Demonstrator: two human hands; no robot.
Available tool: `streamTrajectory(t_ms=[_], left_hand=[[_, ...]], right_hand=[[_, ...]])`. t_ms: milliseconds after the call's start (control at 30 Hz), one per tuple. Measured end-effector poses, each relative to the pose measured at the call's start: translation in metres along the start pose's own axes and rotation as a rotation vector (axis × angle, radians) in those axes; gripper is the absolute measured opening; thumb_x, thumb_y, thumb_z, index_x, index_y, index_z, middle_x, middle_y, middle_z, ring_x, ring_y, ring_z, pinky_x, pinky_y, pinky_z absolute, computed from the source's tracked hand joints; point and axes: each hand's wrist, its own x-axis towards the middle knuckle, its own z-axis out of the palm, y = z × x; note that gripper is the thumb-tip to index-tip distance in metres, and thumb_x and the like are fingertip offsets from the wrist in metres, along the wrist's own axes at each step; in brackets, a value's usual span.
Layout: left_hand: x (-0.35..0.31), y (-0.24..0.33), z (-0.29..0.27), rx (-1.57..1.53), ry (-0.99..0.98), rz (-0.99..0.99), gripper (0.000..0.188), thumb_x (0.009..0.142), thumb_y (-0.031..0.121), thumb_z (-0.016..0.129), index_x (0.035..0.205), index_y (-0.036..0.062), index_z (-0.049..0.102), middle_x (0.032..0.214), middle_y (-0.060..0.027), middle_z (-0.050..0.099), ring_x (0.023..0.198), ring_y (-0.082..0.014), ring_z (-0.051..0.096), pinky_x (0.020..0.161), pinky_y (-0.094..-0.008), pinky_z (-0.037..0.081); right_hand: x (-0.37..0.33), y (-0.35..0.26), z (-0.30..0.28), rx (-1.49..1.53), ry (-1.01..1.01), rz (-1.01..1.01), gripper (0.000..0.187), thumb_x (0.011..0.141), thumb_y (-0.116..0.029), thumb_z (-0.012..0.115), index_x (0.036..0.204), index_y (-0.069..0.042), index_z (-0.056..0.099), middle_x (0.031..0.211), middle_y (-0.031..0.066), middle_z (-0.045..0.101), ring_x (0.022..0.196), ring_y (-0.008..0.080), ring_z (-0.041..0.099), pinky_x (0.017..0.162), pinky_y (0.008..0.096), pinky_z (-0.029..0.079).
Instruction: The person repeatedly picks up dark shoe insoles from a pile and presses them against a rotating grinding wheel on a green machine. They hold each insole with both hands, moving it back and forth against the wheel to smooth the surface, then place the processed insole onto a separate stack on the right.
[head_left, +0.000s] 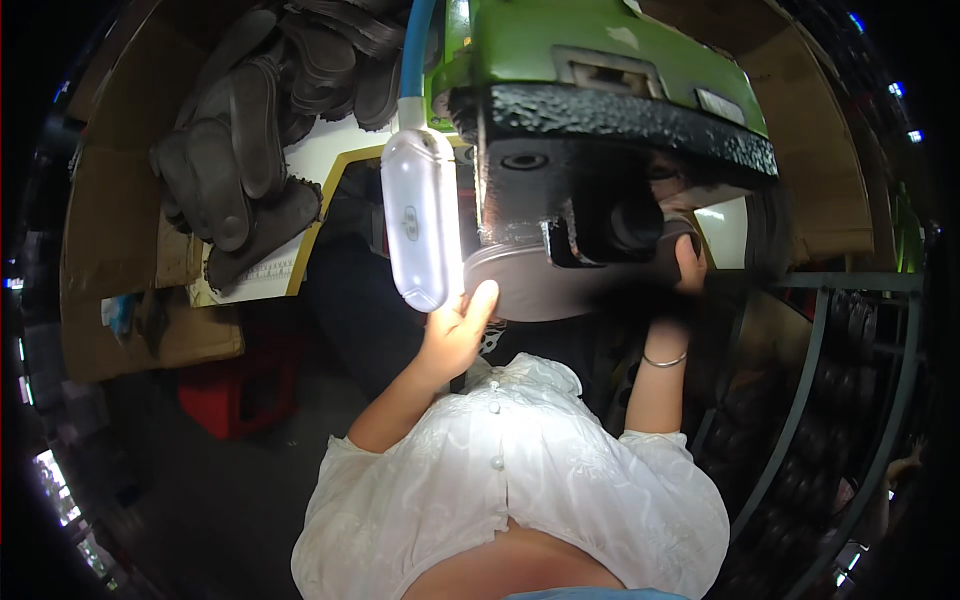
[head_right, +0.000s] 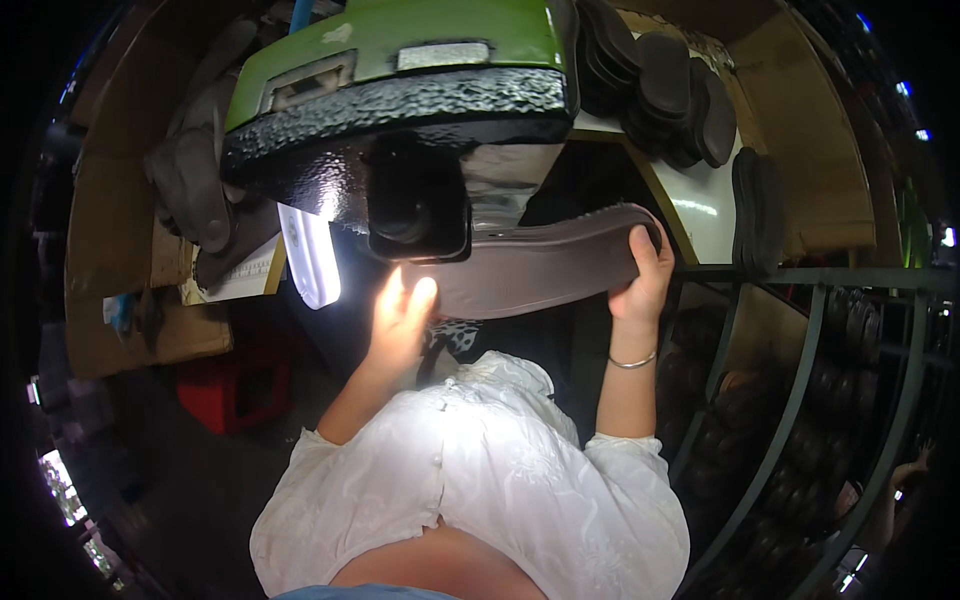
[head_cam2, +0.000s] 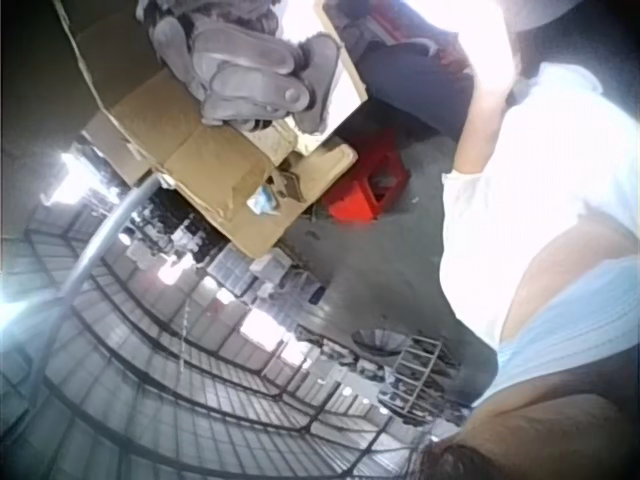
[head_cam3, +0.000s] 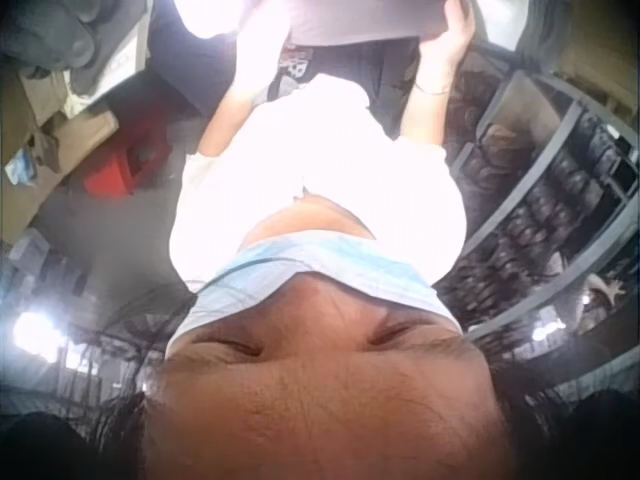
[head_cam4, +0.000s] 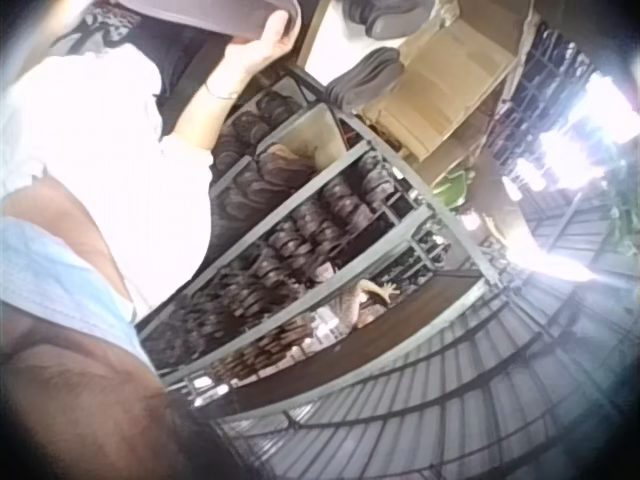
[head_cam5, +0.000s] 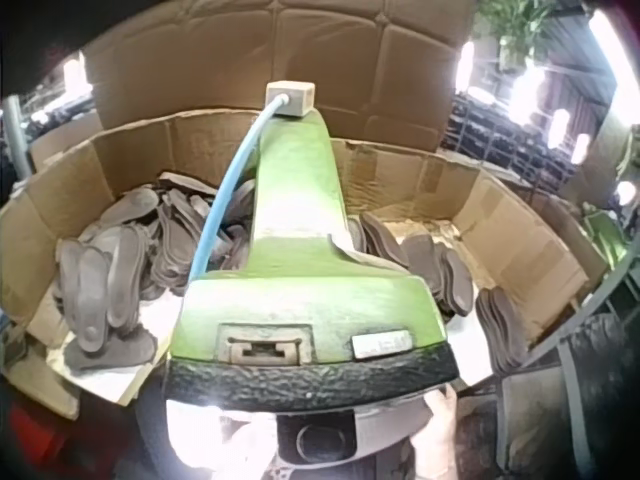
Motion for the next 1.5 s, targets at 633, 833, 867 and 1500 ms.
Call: streamTrajectory(t_ms=[633,833,867,1500], left_hand=[[-0.007,-0.024,-0.129,0.293,0.034,-0.162,0.03,0.077,0.005,0.046,0.104,-0.004,0.054,0.087,-0.0066,0.061,0.072,-0.0114,0.057,0.065,-0.0218,0.046],[-0.004,-0.056,-0.069,0.61,-0.514,-0.193,0.032,0.073,0.009,0.058,0.102,-0.003,0.056,0.089,-0.0108,0.063,0.077,-0.0178,0.059,0.069,-0.0306,0.046],[-0.004,-0.038,-0.047,0.713,-0.616,-0.307,0.032,0.074,0.009,0.059,0.104,-0.003,0.055,0.092,-0.0131,0.062,0.083,-0.0208,0.059,0.075,-0.0319,0.046],[0.026,0.03,-0.039,0.361,-0.015,0.165,0.021,0.074,0.012,0.069,0.09,0.0001,0.062,0.081,-0.0062,0.062,0.073,-0.0146,0.058,0.065,-0.0256,0.047]], right_hand=[[-0.049,0.061,0.092,-0.083,-0.432,0.224,0.041,0.08,-0.01,0.049,0.119,0.001,0.039,0.101,0.0028,0.049,0.087,0.0078,0.047,0.078,0.0207,0.038],[-0.024,0.032,0.103,-0.29,-0.651,0.285,0.034,0.074,0.0,0.063,0.106,0.001,0.051,0.093,0.0021,0.056,0.082,0.0067,0.051,0.072,0.0211,0.043],[-0.022,0.03,0.105,-0.314,-0.659,0.235,0.032,0.073,-0.001,0.064,0.103,0.001,0.053,0.093,0.0021,0.057,0.082,0.0066,0.051,0.072,0.0213,0.043],[0.005,0.01,0.028,-0.125,-0.272,-0.043,0.022,0.084,-0.013,0.057,0.095,0.006,0.059,0.088,0.006,0.061,0.077,0.0101,0.055,0.071,0.022,0.043]])
